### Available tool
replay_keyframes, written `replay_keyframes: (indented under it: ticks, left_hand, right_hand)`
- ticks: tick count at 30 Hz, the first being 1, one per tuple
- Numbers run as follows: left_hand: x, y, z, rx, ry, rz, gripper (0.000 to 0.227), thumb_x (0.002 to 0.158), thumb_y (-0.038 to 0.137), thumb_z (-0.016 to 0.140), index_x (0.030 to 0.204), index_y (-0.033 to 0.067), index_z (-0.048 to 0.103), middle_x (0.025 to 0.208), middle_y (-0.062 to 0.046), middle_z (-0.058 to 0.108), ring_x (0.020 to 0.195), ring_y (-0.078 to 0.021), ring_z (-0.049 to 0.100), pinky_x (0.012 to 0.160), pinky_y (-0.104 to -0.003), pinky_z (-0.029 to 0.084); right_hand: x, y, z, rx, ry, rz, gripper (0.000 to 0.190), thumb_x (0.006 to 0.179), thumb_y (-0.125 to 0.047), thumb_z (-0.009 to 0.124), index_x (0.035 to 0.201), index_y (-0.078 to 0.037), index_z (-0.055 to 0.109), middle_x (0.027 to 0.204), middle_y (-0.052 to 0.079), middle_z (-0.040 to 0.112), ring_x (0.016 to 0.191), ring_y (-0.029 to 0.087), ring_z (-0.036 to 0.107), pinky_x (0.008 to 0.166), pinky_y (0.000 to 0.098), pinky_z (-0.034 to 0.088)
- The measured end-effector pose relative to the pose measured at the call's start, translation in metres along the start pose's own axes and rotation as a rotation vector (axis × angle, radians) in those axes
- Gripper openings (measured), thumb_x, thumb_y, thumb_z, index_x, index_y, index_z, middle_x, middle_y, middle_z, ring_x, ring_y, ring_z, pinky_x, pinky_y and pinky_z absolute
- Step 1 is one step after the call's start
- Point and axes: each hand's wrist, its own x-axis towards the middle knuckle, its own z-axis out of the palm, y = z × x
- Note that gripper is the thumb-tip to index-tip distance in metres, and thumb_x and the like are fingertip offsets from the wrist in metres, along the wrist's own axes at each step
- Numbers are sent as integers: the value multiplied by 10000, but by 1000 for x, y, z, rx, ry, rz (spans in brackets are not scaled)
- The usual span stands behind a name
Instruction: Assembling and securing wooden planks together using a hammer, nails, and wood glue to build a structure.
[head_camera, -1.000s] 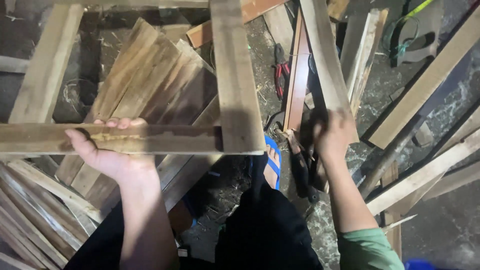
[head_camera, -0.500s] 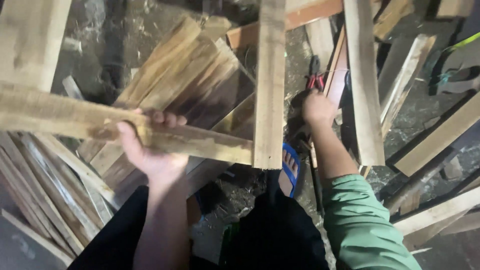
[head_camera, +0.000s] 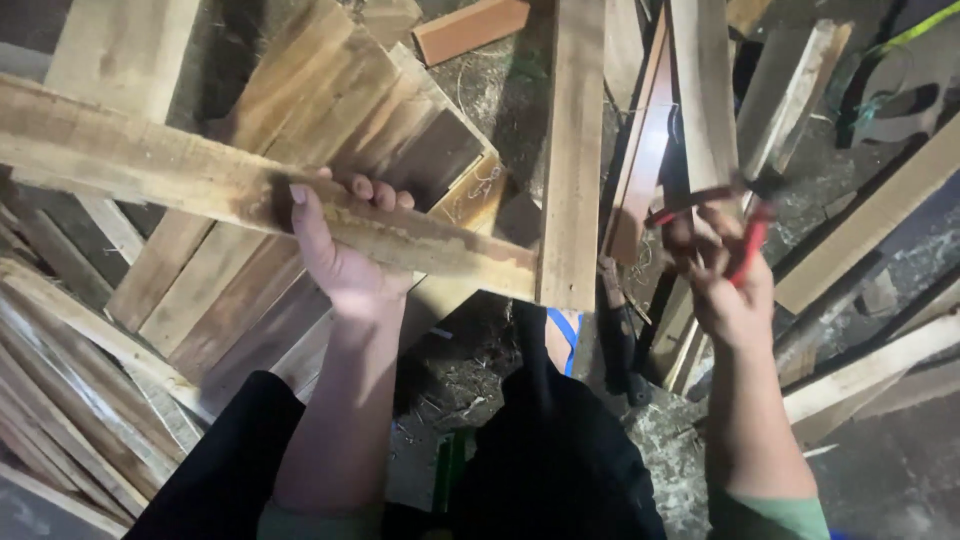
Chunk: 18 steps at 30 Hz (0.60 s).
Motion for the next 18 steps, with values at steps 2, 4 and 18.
replay_keyframes:
  ticks: [2, 4, 18]
  left_hand:
    - [-2, -3, 9, 10, 4, -9, 332, 970, 494, 656, 1150, 217, 625, 852, -5, 620, 727, -180, 620, 781, -426, 561]
    - [5, -13, 8, 11, -2, -8, 314, 973, 477, 651, 1133, 208, 625, 840, -18, 611, 723, -186, 614, 763, -422, 551]
    - [6, 8, 80, 252, -173, 157, 222, 1017, 315, 603, 1119, 120, 580, 762, -60, 616, 643, -171, 646, 655, -383, 670]
  right_hand:
    - [-29, 11, -41, -280, -26, -85, 389, 804, 32, 685, 1177, 35, 571, 1147, 219, 664, 1066, 279, 636, 863, 346, 498]
    - [-38, 9, -55, -562, -54, -181, 230, 811, 9, 785, 958, 2, 609, 1145, 209, 655, 982, 260, 606, 838, 366, 462]
    - [-45, -4, 35, 522, -548, -55, 234, 580, -179, 749, 711, -31, 625, 1444, 207, 538, 1057, 399, 603, 898, 480, 440]
